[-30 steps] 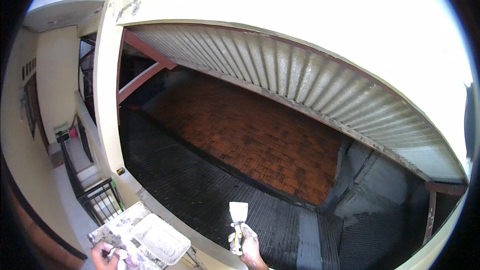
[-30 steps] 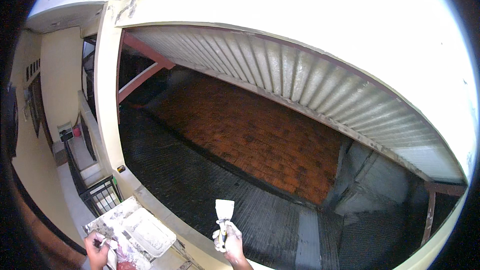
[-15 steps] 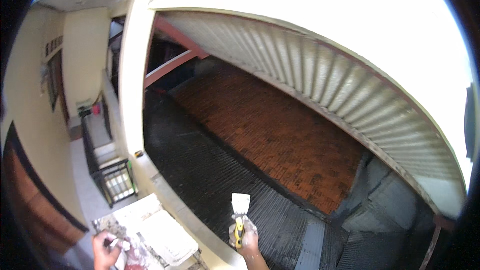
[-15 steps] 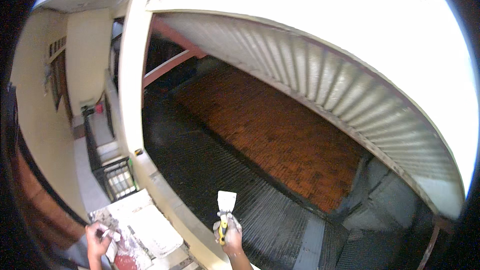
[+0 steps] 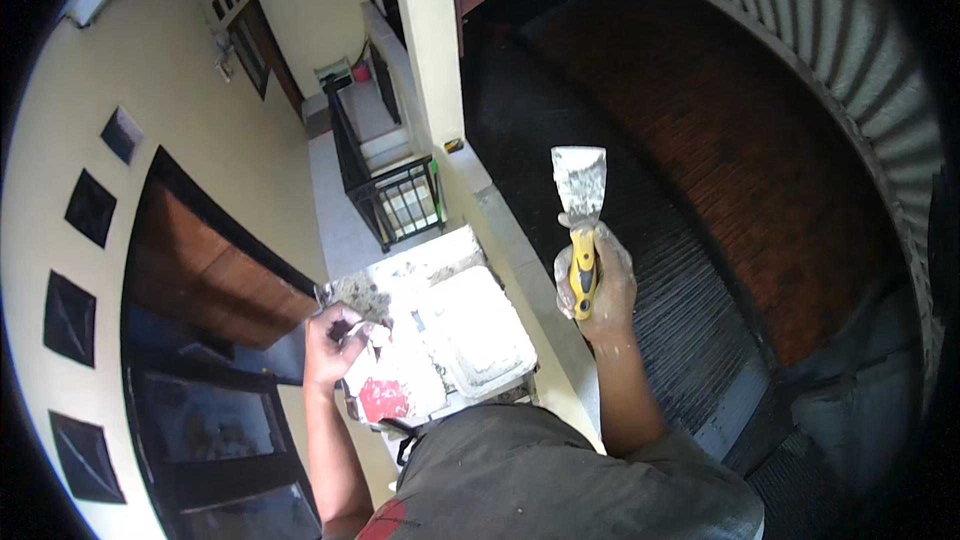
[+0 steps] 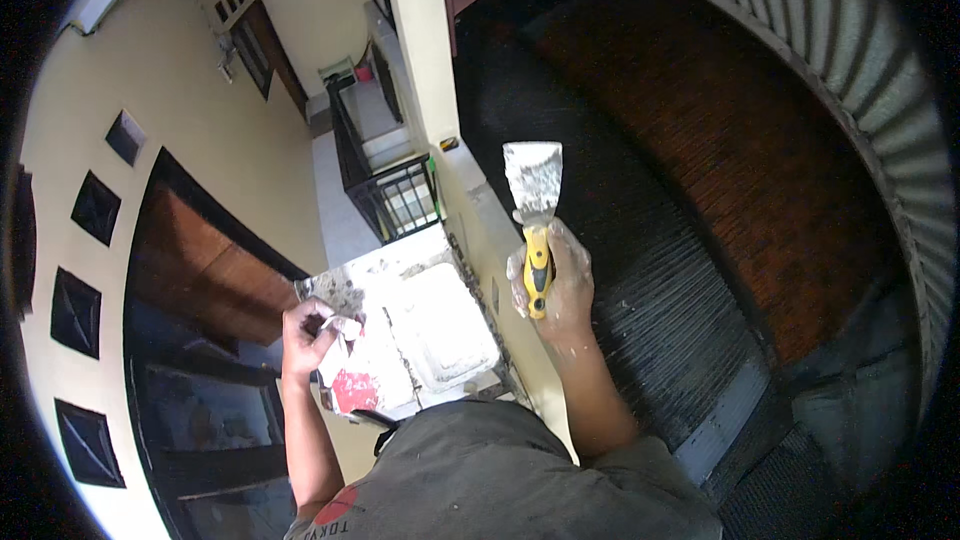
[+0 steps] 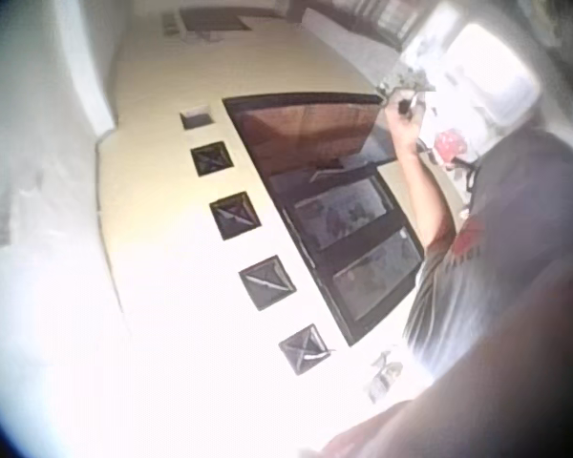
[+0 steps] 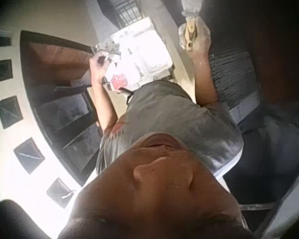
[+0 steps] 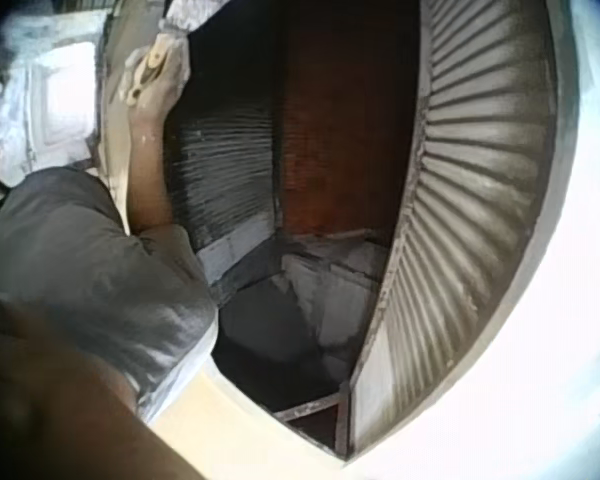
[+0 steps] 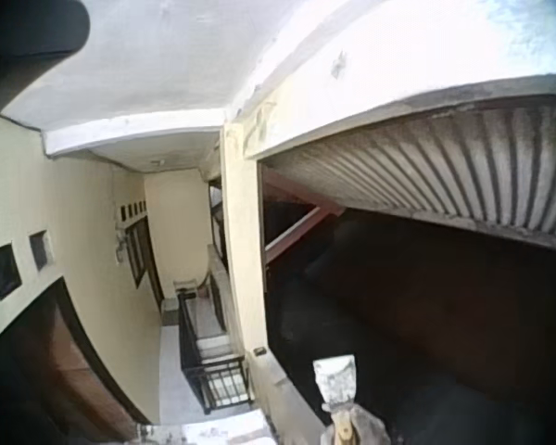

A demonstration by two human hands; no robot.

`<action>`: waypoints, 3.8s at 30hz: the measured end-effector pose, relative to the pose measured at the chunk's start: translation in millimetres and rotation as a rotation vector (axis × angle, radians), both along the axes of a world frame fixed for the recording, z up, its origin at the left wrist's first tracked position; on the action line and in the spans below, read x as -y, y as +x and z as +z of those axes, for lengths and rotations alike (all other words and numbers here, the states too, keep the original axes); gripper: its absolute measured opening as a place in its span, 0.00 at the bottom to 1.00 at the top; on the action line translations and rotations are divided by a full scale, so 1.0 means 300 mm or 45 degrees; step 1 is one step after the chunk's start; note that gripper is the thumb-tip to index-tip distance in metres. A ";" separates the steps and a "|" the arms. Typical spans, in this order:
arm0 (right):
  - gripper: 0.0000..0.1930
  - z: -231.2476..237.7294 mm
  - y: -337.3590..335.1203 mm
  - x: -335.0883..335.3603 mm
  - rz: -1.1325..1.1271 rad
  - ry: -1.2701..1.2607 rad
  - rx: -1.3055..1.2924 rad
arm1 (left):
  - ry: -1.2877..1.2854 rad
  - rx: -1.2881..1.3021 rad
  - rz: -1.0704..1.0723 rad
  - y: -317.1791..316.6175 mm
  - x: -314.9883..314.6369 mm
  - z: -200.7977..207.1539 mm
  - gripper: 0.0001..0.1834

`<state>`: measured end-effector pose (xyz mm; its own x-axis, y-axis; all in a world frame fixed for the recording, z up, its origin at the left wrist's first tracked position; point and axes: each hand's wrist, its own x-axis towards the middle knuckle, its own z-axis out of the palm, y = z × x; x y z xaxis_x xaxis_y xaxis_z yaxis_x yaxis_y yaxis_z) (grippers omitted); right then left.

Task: The person applies white plaster to a ceiling beam using a putty knife and a hawk. The person repeatedly loads the putty knife with plaster from the hawk and scrapes it onto the beam to fill in gaps and smooth the surface.

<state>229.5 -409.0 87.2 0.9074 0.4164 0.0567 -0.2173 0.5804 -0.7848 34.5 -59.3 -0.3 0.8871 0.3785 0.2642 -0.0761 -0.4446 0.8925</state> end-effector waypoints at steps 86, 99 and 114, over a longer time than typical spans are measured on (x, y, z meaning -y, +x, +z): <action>0.28 0.015 -0.283 -0.168 0.027 -0.458 0.898 | -0.662 0.120 -0.749 0.067 0.394 0.386 0.46; 0.11 0.047 -0.340 -0.122 -0.342 -0.454 0.675 | -1.513 0.043 -0.790 0.088 0.425 0.232 0.22; 0.07 0.080 -0.305 -0.164 -0.929 -0.594 1.016 | -0.093 0.413 -0.057 0.037 0.515 0.361 0.03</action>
<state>138.0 -359.8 111.1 0.7160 -0.0560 0.6958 0.6962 -0.0150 -0.7177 45.5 -213.8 107.9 0.7776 0.3694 0.5088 -0.3793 -0.3700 0.8481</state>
